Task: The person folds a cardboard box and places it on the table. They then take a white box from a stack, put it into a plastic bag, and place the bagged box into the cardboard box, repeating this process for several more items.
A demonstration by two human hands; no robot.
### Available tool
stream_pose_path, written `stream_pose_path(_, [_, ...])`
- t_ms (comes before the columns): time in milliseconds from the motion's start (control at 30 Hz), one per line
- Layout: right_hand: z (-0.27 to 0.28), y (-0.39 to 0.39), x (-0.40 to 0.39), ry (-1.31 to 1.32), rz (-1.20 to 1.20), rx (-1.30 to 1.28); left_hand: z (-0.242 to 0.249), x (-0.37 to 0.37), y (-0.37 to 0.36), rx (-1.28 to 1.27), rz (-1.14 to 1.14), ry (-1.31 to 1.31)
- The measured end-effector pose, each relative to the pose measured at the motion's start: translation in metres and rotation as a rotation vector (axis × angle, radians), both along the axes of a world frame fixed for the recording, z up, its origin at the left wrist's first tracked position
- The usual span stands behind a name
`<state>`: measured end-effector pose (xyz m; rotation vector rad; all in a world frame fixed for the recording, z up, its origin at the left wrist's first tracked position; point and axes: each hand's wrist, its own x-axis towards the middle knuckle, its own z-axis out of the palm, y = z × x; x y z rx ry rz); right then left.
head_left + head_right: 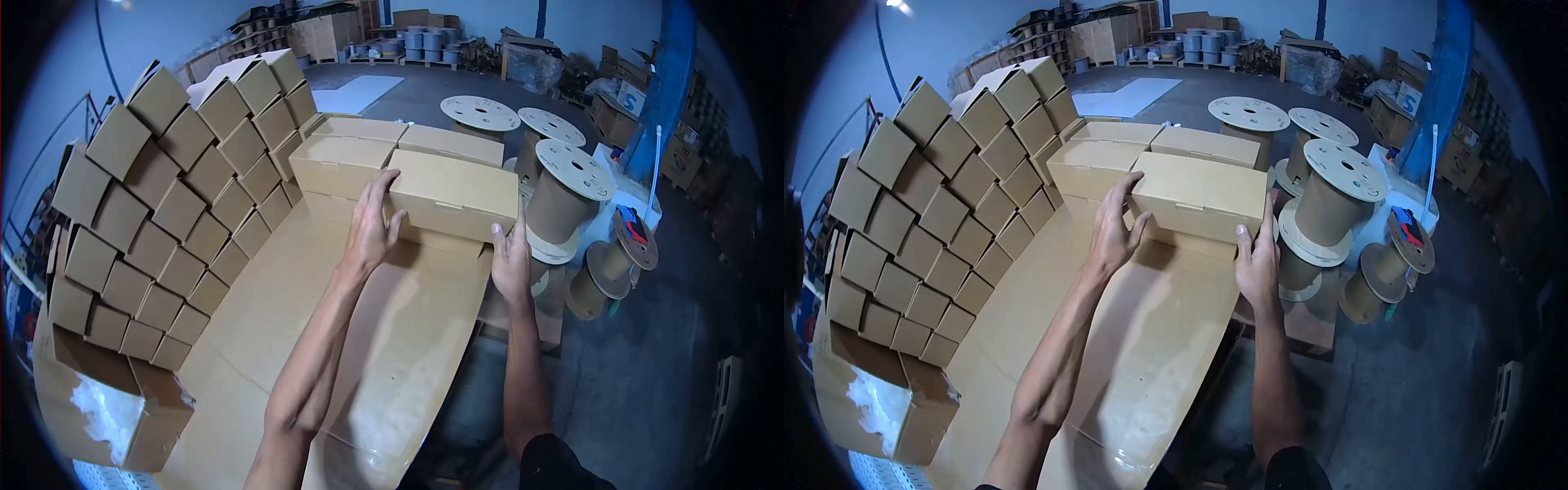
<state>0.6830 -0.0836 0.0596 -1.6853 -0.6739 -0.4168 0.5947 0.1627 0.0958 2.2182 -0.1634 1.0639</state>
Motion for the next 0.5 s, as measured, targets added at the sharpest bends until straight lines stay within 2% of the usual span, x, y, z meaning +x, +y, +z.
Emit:
stream_pose_path(100, [-0.004,0.008,0.013,0.12,0.021,0.02,-0.006,0.027,0.009,0.144,0.09,-0.028])
stream_pose_path(133, [-0.003,0.01,0.01,-0.052,-0.103,-0.119,-0.011,0.032,0.014,0.191,0.128,-0.017])
stream_pose_path(200, [-0.004,0.011,0.013,-0.055,-0.068,-0.092,-0.008,0.03,0.021,0.295,0.201,0.075])
stream_pose_path(300, [0.007,0.012,0.009,-0.082,-0.079,-0.112,0.015,0.022,0.029,0.559,0.315,-0.03])
stream_pose_path(333, [0.008,0.011,0.012,-0.116,-0.091,-0.146,0.017,0.025,0.036,0.6,0.304,0.037])
stream_pose_path(367, [0.009,0.009,0.014,-0.145,-0.104,-0.181,0.017,0.03,0.043,0.581,0.272,0.084])
stream_pose_path(433, [0.006,0.011,0.018,-0.092,-0.102,-0.089,0.018,0.037,0.052,0.543,0.207,0.18])
stream_pose_path(500, [0.006,0.013,0.021,-0.028,-0.106,-0.062,0.016,0.04,0.054,0.541,0.237,0.198])
